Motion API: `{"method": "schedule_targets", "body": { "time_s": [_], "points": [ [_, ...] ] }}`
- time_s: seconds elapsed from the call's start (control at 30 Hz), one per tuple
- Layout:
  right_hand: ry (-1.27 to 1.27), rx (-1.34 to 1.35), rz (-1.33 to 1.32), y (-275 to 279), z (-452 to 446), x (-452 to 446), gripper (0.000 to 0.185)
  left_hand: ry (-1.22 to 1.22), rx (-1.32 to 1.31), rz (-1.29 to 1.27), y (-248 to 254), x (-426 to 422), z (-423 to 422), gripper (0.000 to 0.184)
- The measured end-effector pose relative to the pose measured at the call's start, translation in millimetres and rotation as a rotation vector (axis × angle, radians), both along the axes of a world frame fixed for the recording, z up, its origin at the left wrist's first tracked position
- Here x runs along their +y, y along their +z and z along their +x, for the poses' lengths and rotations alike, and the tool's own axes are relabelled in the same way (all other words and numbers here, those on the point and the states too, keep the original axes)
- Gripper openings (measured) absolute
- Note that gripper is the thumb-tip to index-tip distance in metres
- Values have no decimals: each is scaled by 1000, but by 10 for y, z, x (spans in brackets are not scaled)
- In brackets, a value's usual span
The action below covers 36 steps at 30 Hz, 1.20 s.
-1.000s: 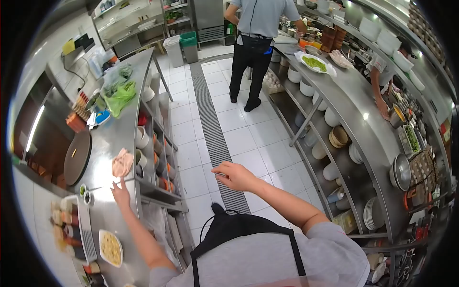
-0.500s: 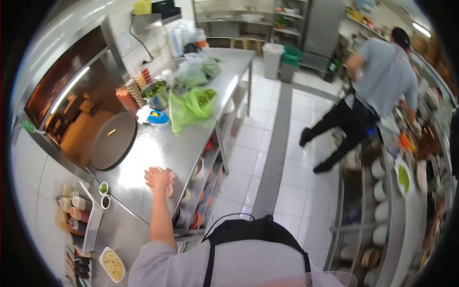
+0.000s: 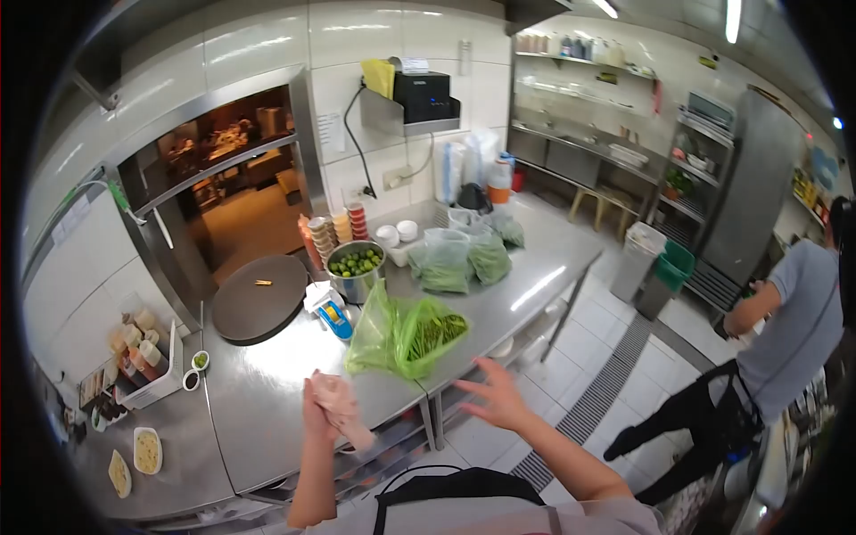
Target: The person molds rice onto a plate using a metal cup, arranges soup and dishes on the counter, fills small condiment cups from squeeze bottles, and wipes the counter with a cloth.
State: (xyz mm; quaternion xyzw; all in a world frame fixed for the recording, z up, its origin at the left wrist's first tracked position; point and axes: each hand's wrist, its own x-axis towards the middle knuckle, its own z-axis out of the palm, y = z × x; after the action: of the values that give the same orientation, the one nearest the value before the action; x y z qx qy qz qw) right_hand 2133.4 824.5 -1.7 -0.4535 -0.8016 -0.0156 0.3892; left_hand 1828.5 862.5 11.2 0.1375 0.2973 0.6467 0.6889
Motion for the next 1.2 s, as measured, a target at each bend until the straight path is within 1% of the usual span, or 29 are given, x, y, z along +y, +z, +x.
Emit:
{"method": "schedule_targets", "body": {
  "time_s": [0.03,0.07,0.1,0.13,0.17,0.2,0.27,0.37,0.4,0.47,0.5,0.53,0.57,0.6,0.63,0.67,0.7,0.73,0.77,0.8,0.83,0.87,0.93,1.0,1.07,1.1,1.13,1.2],
  "points": [
    [221,3,-62,250,-273,297,43,-3,2,31,231,-50,273,37],
    [260,-50,-31,394,-577,438,41,-9,7,61,398,-59,503,36],
    [296,-100,-1,447,-842,554,40,-18,16,87,445,-20,608,35],
    [343,-85,-46,311,-1069,663,36,87,287,169,179,45,540,33],
    [379,-81,-64,221,-1235,823,33,187,552,277,-228,241,424,31],
    [418,-11,-28,218,-1274,1010,31,296,787,398,-416,513,447,30],
    [515,156,-24,55,-1333,1117,26,281,1016,368,-348,540,487,28],
    [679,223,-101,59,-1138,1485,19,273,1336,343,-141,608,555,27],
    [715,195,-58,219,-1006,1571,15,266,1435,326,-130,633,593,27],
    [721,377,-170,415,-732,1979,12,238,1461,44,-349,751,347,26],
    [566,360,-84,680,-542,2214,12,216,1464,-101,-551,772,160,28],
    [541,373,-33,1009,-331,2507,15,140,1749,-93,-899,749,-59,31],
    [337,312,63,1300,-139,2723,21,50,2031,-88,-1317,691,-278,35],
    [323,401,206,1381,19,3250,27,35,2138,-156,-1306,624,-232,40],
    [321,289,431,1730,217,3617,31,15,2242,-226,-1279,554,-178,45],
    [335,379,538,2077,339,3943,25,98,2165,-351,-771,438,147,49],
    [226,378,711,2391,463,4457,22,176,2073,-475,-484,374,378,54],
    [331,484,666,2748,559,4824,22,277,2029,-457,-471,305,462,52],
    [203,409,716,3098,653,4988,24,386,1987,-435,-458,266,522,50],
    [-2,355,811,3341,695,5266,26,499,1948,-410,-438,227,584,49],
    [-120,314,771,3550,712,5510,30,563,1922,-374,-399,192,687,47],
    [-181,274,682,3733,700,5645,36,631,1895,-333,-353,179,819,45],
    [-309,351,449,3939,577,5852,40,731,1857,-277,-291,168,1095,42],
    [-221,420,337,4058,489,5992,41,786,1843,-251,-238,148,1355,37],
    [87,497,353,4243,417,5917,42,805,1771,-200,-222,177,1508,36],
    [268,529,319,4270,310,5617,42,823,1721,-183,-196,212,1606,35],
    [456,552,278,4206,200,5272,43,822,1715,-86,-103,276,1661,30],
    [864,562,163,3808,-108,4749,44,680,1111,-3,124,488,1768,29]
  ]
}}
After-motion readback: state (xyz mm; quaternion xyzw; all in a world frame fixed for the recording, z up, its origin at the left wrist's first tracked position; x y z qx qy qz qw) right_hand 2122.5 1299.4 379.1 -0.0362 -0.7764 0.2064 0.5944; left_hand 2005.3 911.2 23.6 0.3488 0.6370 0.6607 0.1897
